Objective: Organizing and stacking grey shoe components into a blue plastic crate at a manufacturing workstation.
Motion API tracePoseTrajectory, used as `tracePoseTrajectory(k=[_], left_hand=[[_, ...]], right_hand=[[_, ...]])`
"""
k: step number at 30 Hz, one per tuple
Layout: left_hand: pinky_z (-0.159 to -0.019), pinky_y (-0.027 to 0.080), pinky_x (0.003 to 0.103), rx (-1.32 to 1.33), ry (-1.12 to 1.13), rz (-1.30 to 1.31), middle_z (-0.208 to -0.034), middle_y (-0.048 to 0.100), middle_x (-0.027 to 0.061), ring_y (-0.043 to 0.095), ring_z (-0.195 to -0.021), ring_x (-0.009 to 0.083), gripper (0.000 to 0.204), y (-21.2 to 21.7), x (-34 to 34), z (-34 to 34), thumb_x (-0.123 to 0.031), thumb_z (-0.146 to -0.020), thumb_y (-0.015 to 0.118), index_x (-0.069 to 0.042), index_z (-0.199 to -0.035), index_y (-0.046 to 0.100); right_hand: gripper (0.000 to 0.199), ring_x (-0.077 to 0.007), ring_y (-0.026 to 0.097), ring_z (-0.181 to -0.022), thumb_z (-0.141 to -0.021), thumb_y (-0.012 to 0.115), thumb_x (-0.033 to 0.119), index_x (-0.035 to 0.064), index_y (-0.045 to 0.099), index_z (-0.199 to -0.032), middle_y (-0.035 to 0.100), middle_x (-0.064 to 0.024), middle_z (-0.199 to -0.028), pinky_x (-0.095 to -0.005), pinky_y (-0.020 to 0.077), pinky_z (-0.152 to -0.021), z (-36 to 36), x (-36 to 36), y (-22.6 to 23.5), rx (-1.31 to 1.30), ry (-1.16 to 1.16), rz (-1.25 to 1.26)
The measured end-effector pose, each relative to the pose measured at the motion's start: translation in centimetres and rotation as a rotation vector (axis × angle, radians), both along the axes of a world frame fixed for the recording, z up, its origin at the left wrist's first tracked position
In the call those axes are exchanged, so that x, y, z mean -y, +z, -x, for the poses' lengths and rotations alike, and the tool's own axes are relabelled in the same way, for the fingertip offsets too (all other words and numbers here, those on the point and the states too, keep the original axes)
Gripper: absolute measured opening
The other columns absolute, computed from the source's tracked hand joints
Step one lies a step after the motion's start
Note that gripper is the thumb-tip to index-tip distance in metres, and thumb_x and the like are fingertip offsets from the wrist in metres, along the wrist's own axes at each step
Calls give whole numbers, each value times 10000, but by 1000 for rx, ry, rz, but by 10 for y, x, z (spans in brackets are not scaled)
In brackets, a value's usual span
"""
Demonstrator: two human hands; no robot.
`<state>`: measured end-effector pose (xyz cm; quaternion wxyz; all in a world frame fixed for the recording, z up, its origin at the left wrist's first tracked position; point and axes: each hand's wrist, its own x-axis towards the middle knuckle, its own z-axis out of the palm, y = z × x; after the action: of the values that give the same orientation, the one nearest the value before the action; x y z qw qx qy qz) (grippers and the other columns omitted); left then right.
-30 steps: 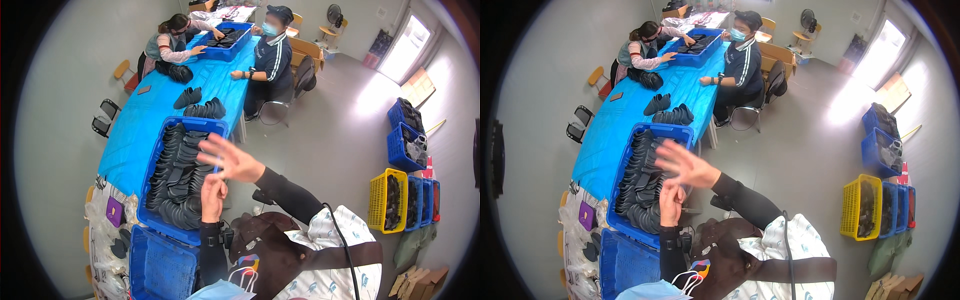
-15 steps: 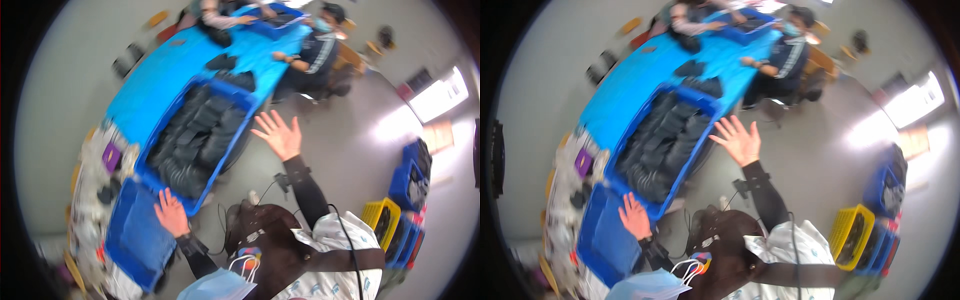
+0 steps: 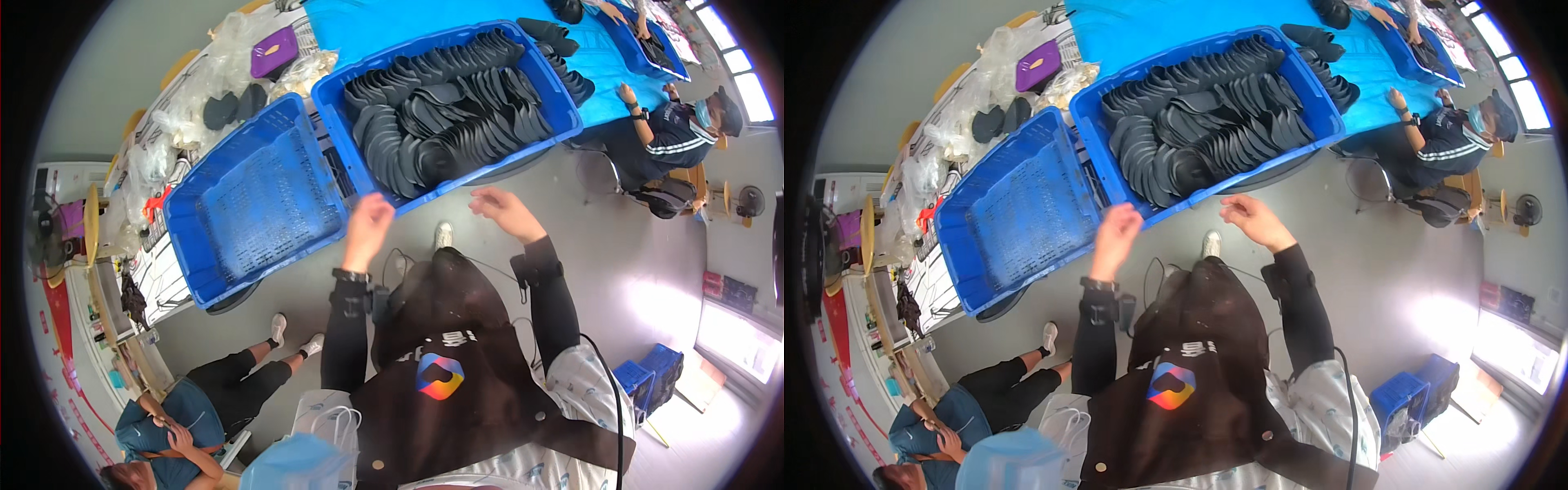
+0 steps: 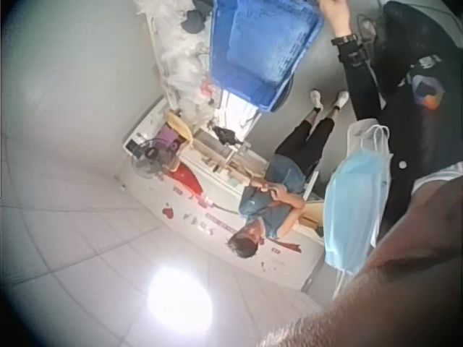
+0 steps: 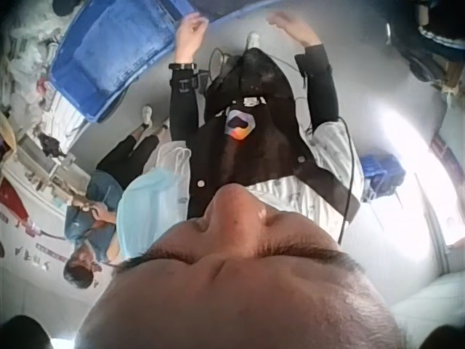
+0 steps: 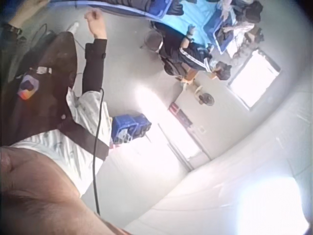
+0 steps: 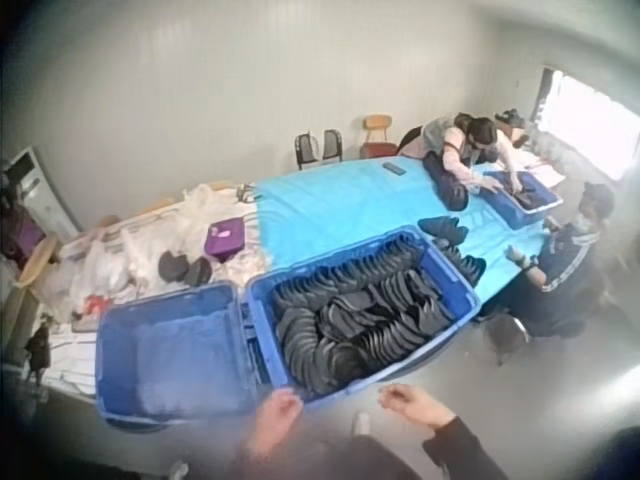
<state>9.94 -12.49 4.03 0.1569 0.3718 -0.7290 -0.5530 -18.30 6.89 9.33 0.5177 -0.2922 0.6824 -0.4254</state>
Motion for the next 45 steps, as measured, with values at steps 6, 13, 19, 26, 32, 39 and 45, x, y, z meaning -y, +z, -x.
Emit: tracePoseTrajectory(k=[6,13,19,26,32,39,45], left_hand=[[-926,573,401,176,42,81,-1140,743,193,733,-1014,306,560,-20,43,80,-192,-882,825,28,-1341,591],[-1221,358,429,239,-388,591,-1556,484,191,433,-1430,386,923,-20,67,190,-98,-724,886,22,-1520,435],[-1126,418,424,403,-606,692,-1481,533,99,500,-1317,323,874,0,88,234,-82,-682,890,-38,-1469,514],[-1108,442,417,370,-680,681,-1409,530,109,509,-1289,329,750,-3,91,240,-87,-658,903,-27,-1322,559],[-1069,444,430,332,-721,673,-1282,562,116,523,-1249,328,691,-6,89,248,-113,-649,906,-56,-1263,596],[-994,453,454,341,-821,706,-1140,581,99,544,-1151,332,599,-19,85,258,-137,-591,893,-76,-1148,681],[-962,480,444,330,-836,520,-1063,664,106,629,-1084,342,519,5,98,253,-113,-609,872,-89,-1089,675]], right_hand=[[338,-179,698,-1005,-999,701,224,-8,679,-1244,747,-96,-1078,-316,534,-923,38,32,-7,-189,-25,47],[338,-172,718,-947,-988,706,220,1,672,-1243,757,-102,-1035,-324,544,-862,107,33,-18,-234,-28,15],[294,-177,739,-989,-998,684,158,5,663,-1248,761,-107,-1056,-316,553,-878,157,27,-36,-154,-23,-22],[297,-166,734,-960,-1005,661,119,-14,632,-1269,758,-91,-1058,-306,552,-871,174,44,-39,-46,21,16],[288,-141,716,-924,-1003,671,121,-21,634,-1251,754,-78,-1025,-305,556,-845,179,54,-27,-25,35,-25],[296,-234,759,-956,-955,715,183,14,683,-1196,781,-135,-1010,-361,578,-855,179,52,-45,-68,14,62],[292,-278,764,-983,-979,657,151,0,658,-1228,787,-141,-1049,-378,583,-878,186,53,-28,-169,97,39]])
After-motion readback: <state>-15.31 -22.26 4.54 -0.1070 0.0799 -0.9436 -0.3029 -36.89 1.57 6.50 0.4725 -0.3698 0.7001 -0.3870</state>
